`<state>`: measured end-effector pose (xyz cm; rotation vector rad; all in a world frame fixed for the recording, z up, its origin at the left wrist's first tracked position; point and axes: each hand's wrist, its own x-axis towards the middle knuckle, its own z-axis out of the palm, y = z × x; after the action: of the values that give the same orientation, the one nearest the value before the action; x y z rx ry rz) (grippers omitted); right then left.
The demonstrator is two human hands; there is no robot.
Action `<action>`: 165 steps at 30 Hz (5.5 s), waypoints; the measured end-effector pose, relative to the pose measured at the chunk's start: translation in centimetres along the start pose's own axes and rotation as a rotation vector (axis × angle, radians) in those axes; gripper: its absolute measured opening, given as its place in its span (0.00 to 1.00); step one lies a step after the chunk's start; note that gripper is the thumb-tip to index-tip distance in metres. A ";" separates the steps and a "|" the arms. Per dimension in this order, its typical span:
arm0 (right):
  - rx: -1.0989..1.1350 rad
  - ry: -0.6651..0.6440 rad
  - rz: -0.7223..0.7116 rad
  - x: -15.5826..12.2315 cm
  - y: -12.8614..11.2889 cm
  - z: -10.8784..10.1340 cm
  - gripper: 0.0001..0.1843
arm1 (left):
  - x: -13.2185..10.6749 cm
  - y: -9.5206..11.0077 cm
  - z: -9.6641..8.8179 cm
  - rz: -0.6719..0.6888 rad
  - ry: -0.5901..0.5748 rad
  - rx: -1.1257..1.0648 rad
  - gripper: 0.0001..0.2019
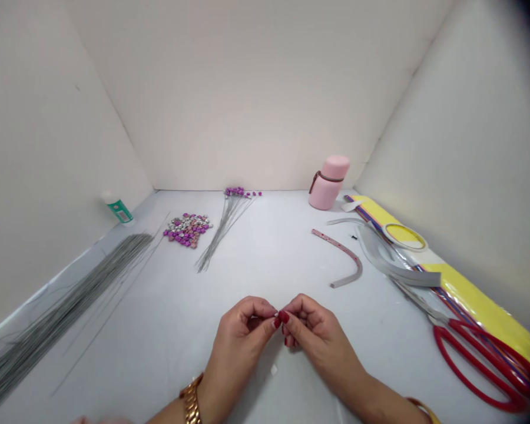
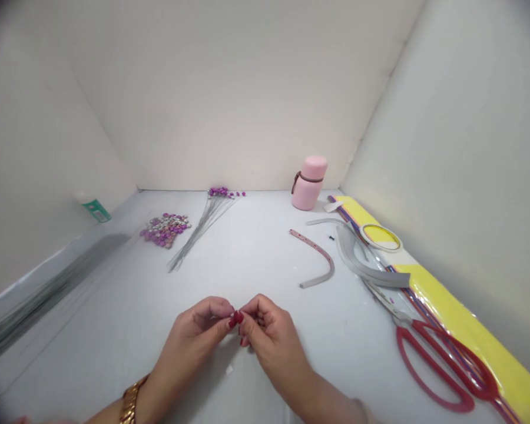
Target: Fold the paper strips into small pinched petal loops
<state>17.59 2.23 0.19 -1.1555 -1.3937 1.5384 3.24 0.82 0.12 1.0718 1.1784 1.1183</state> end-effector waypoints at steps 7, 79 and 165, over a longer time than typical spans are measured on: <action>0.006 -0.005 0.029 0.1 -0.2 0.0 0.12 | 0.2 0.9 0.3 -0.148 -0.073 -0.178 0.04; -0.473 -0.004 -0.323 -0.1 -0.2 -0.5 0.09 | -0.1 0.1 -0.2 -0.016 -0.030 -0.013 0.09; -0.135 0.020 -0.317 -0.4 -0.3 -0.4 0.10 | -0.7 1.7 -0.8 0.330 -0.244 0.476 0.11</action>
<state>18.04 2.00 0.55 -0.9686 -1.6014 1.2225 2.32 0.34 1.78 1.7690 1.1219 0.9341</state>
